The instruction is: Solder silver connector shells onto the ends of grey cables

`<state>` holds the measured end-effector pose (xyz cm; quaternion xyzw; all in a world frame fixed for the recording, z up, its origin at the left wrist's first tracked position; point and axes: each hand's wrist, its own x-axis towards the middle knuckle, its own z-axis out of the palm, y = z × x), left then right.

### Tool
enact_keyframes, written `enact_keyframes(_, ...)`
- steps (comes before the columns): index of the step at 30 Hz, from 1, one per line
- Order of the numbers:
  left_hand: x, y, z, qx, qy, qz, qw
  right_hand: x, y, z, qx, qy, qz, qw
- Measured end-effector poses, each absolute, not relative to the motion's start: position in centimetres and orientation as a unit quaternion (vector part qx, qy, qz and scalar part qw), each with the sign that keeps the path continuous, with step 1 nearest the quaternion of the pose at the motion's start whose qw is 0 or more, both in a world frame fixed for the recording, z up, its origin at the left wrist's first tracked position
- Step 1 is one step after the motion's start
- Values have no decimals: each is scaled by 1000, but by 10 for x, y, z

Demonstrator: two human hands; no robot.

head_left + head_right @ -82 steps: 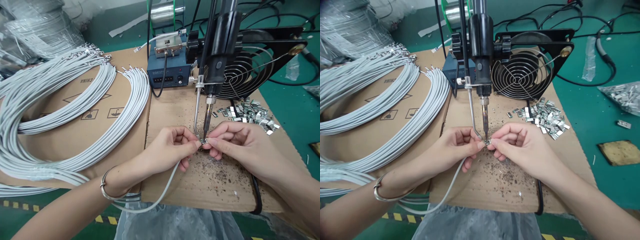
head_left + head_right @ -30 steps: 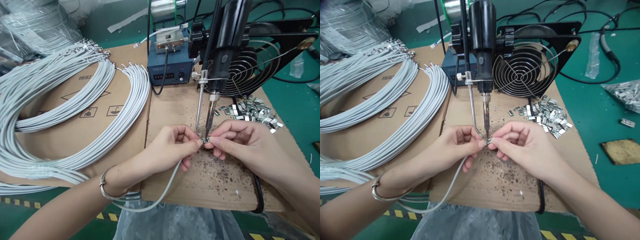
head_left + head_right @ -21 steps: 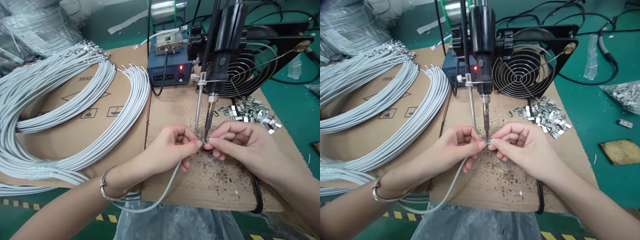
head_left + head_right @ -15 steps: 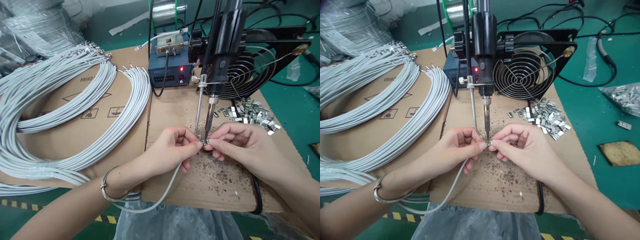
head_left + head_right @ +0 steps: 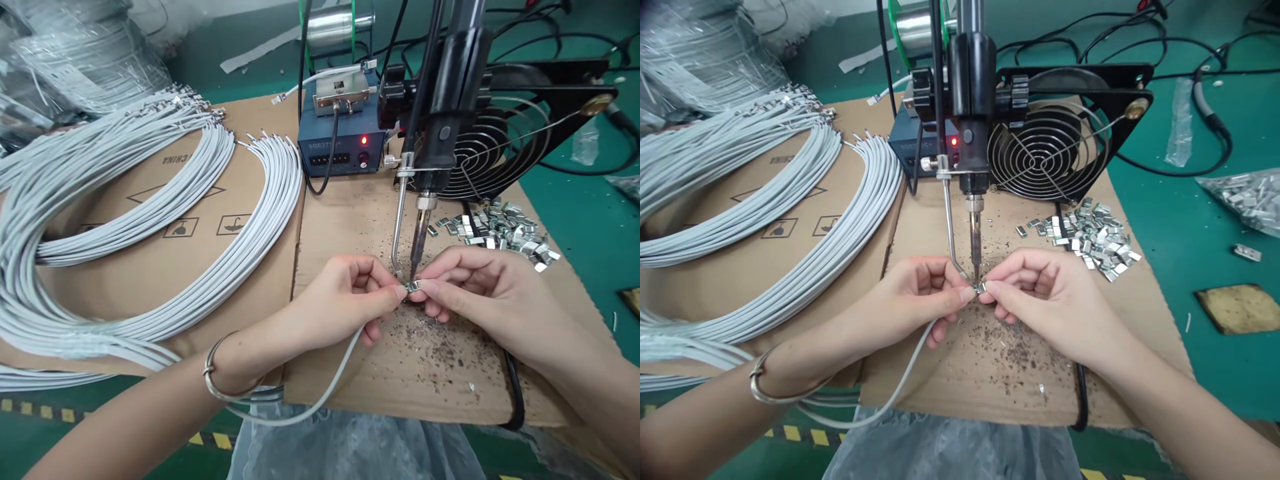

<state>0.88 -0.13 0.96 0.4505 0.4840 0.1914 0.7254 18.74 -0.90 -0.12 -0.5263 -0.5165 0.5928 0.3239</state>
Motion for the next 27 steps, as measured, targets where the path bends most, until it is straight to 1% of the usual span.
enact_keyframes(8, 10, -1, 12, 423, 493, 189, 736, 186, -9, 1, -524, -510, 602, 322)
enact_keyframes(27, 9, 0, 13, 424, 498, 190, 732, 189, -10, -1, -514, -499, 619, 323)
